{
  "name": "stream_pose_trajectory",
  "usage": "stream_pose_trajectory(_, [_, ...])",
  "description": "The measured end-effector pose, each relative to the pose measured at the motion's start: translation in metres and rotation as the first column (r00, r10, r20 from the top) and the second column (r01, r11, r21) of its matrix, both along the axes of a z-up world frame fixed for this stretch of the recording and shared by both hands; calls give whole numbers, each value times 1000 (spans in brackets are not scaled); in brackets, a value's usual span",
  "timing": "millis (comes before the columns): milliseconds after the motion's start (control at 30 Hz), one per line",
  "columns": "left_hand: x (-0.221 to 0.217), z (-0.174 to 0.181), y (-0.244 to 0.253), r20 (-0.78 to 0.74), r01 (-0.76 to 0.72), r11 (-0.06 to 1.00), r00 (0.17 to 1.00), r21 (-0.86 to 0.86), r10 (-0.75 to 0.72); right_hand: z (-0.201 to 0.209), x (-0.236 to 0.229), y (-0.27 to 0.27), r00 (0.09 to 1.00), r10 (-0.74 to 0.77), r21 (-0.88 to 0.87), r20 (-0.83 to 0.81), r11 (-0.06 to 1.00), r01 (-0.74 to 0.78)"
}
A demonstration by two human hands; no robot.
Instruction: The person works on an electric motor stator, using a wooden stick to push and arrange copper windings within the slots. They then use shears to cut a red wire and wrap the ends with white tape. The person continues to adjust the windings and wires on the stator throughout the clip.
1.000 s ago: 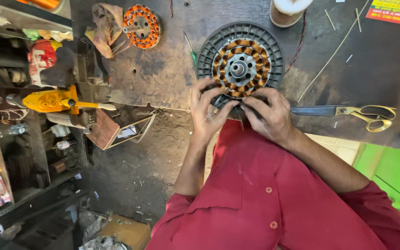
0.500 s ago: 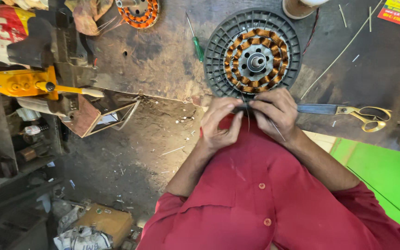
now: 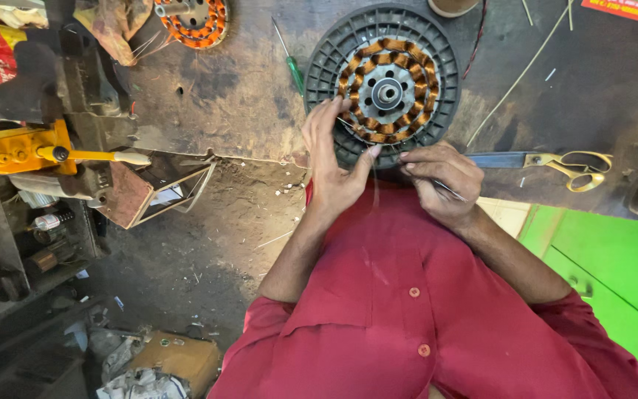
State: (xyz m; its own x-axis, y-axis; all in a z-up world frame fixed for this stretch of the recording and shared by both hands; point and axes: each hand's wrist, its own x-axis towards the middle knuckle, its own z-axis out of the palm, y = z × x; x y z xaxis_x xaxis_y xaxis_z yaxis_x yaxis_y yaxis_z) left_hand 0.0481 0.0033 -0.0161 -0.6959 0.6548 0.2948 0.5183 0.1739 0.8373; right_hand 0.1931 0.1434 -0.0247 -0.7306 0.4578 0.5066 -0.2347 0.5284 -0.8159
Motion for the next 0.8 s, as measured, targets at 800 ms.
stream_pose_trajectory(800, [3, 19, 10, 235, -25, 994, 971, -111, 51, 1, -8, 8, 995, 73, -32, -62, 997, -75])
